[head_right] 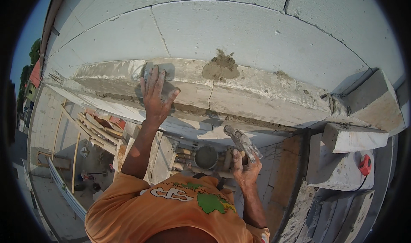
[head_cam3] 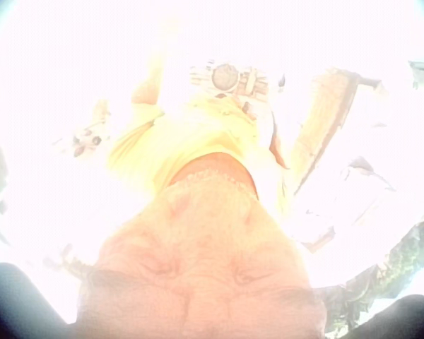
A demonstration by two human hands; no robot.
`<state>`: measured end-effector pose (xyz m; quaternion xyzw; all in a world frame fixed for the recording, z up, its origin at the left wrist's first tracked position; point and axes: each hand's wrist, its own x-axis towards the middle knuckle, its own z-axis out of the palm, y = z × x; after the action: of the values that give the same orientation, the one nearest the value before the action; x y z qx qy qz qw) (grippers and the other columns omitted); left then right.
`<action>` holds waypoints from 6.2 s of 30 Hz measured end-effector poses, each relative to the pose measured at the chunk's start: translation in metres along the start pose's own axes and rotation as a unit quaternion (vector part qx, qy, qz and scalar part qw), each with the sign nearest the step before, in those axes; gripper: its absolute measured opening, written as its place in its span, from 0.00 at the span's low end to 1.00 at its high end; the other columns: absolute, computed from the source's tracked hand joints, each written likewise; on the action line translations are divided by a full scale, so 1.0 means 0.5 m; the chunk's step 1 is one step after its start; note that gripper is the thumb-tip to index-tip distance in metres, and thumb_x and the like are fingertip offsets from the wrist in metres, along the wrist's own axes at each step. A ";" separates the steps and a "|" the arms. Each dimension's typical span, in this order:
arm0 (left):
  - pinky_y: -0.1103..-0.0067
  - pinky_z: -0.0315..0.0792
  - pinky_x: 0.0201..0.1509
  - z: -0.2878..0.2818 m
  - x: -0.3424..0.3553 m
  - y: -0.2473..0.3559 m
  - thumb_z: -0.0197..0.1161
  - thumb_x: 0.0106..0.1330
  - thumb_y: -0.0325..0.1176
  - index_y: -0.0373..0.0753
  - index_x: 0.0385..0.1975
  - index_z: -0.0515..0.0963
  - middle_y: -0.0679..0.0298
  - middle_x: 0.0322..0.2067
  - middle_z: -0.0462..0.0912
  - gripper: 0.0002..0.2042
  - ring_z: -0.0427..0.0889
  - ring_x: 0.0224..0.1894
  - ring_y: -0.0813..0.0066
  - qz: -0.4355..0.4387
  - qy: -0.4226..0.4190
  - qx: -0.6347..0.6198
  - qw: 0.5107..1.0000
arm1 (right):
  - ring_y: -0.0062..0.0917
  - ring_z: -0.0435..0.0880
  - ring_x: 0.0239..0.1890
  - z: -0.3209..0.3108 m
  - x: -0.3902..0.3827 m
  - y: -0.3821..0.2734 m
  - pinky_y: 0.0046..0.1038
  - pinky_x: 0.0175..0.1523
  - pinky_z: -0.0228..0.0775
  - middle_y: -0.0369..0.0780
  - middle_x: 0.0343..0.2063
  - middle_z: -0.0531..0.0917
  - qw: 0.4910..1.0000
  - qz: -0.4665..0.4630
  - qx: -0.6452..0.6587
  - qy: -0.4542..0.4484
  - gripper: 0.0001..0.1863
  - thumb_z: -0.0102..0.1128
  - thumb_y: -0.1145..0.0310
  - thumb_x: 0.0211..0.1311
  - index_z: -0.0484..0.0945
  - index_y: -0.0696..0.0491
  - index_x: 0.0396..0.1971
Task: The person positions concrete blocks on a wall, taps them into place using a hammer, applies mortar using a trowel, and cuts a block using a hand saw.
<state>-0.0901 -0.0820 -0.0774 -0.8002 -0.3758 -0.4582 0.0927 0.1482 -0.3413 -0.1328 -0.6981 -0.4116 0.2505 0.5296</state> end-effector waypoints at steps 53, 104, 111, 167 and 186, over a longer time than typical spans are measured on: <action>0.47 0.49 0.75 0.016 -0.072 0.102 0.63 0.69 0.32 0.42 0.62 0.75 0.49 0.71 0.59 0.21 0.54 0.74 0.45 -0.033 0.015 -0.146 0.989 | 0.42 0.78 0.29 0.091 0.109 0.101 0.38 0.37 0.74 0.49 0.32 0.77 0.989 -0.137 0.047 0.010 0.34 0.65 0.73 0.51 0.72 0.59 0.63; 0.66 0.75 0.52 0.134 -0.260 0.254 0.62 0.68 0.30 0.30 0.53 0.78 0.47 0.46 0.84 0.16 0.84 0.48 0.52 -0.060 -0.404 -0.329 0.851 | 0.18 0.72 0.17 -0.506 -0.362 0.023 0.24 0.19 0.65 0.35 0.20 0.74 0.833 0.342 0.029 0.434 0.09 0.62 0.70 0.63 0.72 0.57 0.32; 0.68 0.77 0.48 0.130 -0.255 0.248 0.62 0.67 0.29 0.30 0.51 0.79 0.48 0.42 0.85 0.15 0.86 0.43 0.56 -0.058 -0.373 -0.349 0.858 | 0.20 0.73 0.19 -0.536 -0.341 0.063 0.26 0.22 0.64 0.37 0.21 0.76 0.840 0.380 0.012 0.386 0.09 0.62 0.71 0.62 0.74 0.60 0.36; 0.79 0.74 0.43 0.051 -0.627 -0.033 0.61 0.69 0.34 0.28 0.57 0.76 0.54 0.39 0.86 0.21 0.82 0.36 0.76 -0.467 -0.392 -0.217 0.762 | 0.46 0.79 0.39 -0.214 -0.352 0.207 0.44 0.41 0.74 0.52 0.37 0.79 0.847 0.120 -0.488 0.175 0.18 0.62 0.70 0.64 0.76 0.59 0.53; 0.69 0.69 0.64 -0.054 -0.828 -0.102 0.63 0.65 0.39 0.27 0.58 0.75 0.41 0.55 0.79 0.26 0.77 0.61 0.51 -0.606 -0.314 -0.070 0.728 | 0.43 0.81 0.32 -0.122 -0.138 0.285 0.42 0.39 0.76 0.47 0.30 0.80 0.916 0.068 -0.395 0.012 0.17 0.62 0.67 0.64 0.78 0.60 0.48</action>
<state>-0.2663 -0.2735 -0.4046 -0.5050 -0.7551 -0.1648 -0.3842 0.2032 -0.4462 -0.2545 -0.8795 -0.4223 0.0949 0.1975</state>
